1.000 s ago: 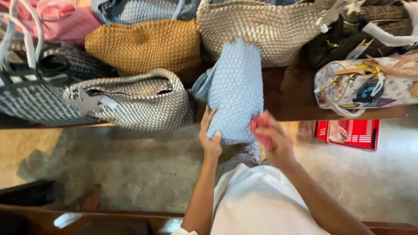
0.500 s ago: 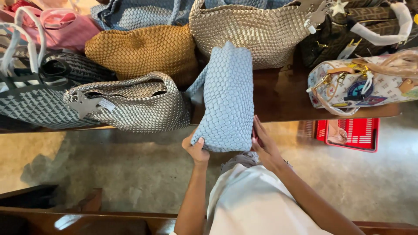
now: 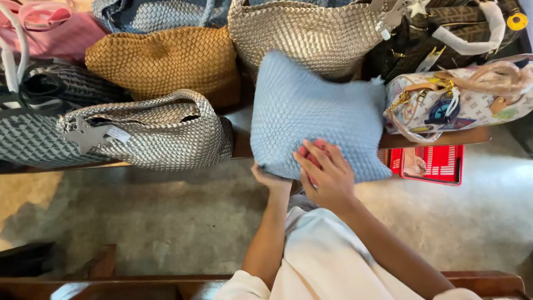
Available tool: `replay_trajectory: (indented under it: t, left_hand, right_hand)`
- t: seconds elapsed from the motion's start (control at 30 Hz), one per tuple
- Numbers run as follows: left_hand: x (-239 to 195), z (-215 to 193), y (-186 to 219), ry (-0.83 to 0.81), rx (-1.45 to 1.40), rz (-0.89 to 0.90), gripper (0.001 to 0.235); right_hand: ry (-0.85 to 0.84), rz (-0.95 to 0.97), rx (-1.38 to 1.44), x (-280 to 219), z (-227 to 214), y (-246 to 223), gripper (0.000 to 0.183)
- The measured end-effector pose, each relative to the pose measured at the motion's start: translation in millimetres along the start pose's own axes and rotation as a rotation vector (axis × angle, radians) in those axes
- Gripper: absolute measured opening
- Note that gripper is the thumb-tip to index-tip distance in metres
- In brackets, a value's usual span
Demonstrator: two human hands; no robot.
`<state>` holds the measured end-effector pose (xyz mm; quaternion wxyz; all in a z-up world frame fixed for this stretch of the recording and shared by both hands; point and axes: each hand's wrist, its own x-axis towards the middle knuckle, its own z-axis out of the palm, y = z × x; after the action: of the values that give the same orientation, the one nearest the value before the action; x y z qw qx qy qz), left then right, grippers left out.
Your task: Wiping and cleaning various handbags on a table with a cloth and organizing them into a basket.
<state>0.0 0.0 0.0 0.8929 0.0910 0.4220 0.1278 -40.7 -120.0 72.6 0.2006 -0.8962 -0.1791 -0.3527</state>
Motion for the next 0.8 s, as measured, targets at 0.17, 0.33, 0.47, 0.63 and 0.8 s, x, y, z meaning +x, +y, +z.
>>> replay_trajectory:
  t: [0.17, 0.33, 0.47, 0.63, 0.8]
  left_hand:
    - [74, -84, -16, 0.064, 0.216, 0.029, 0.054]
    - [17, -52, 28, -0.010, 0.917, 0.281, 0.074]
    - [13, -43, 26, -0.147, 1.256, 0.273, 0.117]
    - [35, -63, 16, -0.200, 1.255, 0.364, 0.113]
    - [65, -96, 3, -0.452, 1.053, 0.557, 0.108]
  right_hand:
    - [-0.158, 0.017, 0.091, -63, 61, 43, 0.037]
    - [-0.191, -0.046, 0.128, -70, 71, 37, 0.041]
    - [-0.202, -0.018, 0.132, -68, 69, 27, 0.044]
    - [-0.247, 0.001, 0.208, -82, 71, 29, 0.054]
    - [-0.283, -0.168, 0.338, -68, 113, 24, 0.056]
